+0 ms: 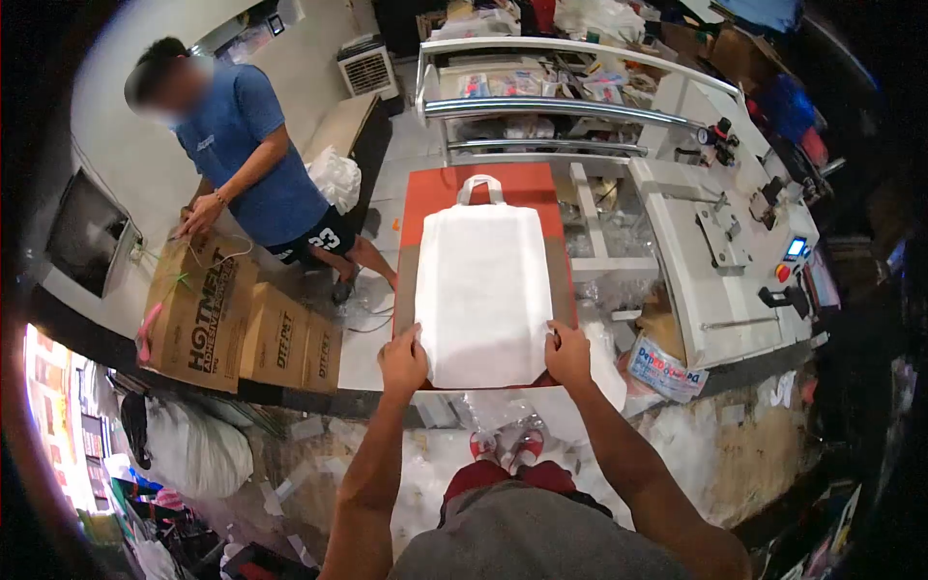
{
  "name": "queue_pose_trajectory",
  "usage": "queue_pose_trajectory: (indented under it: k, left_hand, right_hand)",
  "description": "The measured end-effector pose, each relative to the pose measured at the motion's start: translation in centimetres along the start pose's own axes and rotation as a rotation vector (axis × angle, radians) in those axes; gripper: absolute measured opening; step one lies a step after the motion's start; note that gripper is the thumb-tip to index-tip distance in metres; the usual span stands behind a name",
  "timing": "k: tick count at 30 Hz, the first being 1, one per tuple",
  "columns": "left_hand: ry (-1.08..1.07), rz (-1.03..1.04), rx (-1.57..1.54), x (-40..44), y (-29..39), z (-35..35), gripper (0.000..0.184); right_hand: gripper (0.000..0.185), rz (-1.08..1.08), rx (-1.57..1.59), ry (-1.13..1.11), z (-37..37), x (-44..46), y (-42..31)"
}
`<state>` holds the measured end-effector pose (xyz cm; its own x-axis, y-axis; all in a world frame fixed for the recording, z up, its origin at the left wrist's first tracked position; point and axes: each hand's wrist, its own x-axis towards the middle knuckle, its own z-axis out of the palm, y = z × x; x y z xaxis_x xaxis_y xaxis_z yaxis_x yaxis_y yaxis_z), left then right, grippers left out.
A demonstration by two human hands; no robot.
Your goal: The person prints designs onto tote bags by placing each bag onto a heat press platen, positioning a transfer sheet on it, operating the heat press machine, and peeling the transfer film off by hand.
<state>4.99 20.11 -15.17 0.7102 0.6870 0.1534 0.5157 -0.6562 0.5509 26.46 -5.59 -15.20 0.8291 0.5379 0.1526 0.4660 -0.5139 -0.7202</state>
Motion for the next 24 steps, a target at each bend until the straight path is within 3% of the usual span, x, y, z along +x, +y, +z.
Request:
queue_pose_trajectory:
  k: [2,4,5,13,15,17,18,20,22,24]
  left_hand:
    - [0.134,0.051,0.006,0.1,-1.0,1.2,0.038]
    - [0.171,0.066,-0.025,0.0,-2.1,2.3,0.037]
    - [0.217,0.076,-0.054,0.0,-2.2,2.5,0.037]
    - [0.21,0.064,-0.312,-0.3,-2.4,1.9,0.04]
    - [0.187,0.046,-0.329,0.3,-1.5,0.7,0.041]
    - [0.332,0.328,-0.057,1.7,0.5,-0.7,0.042]
    - [0.323,0.323,-0.059,2.4,1.6,-0.8,0.042]
    - [0.084,0.596,-0.058,5.0,4.4,0.1,0.047]
    - [-0.205,0.602,0.011,7.5,6.3,2.7,0.051]
    - [-0.254,0.591,0.15,11.0,4.9,6.3,0.054]
  right_hand:
    - [0.027,0.014,-0.058,-0.004,0.4,-0.2,-0.2]
    - [0.024,-0.132,-0.129,0.211,1.2,-0.8,-0.1]
    - [0.024,-0.125,-0.135,0.21,1.5,-0.9,0.2]
    - [0.029,0.0,-0.054,0.155,2.2,-1.2,1.1]
    - [0.03,-0.069,-0.107,0.212,1.8,-0.9,-0.5]
    - [0.03,-0.137,-0.163,0.266,1.3,0.6,-3.1]
    - [0.034,-0.249,-0.127,0.204,1.2,1.9,-5.1]
    - [0.038,-0.362,-0.091,0.138,2.9,3.1,-7.0]
    - [0.051,-0.376,-0.372,-0.121,5.1,4.3,-7.6]
    - [0.055,-0.371,-0.44,-0.169,6.3,3.8,-6.8]
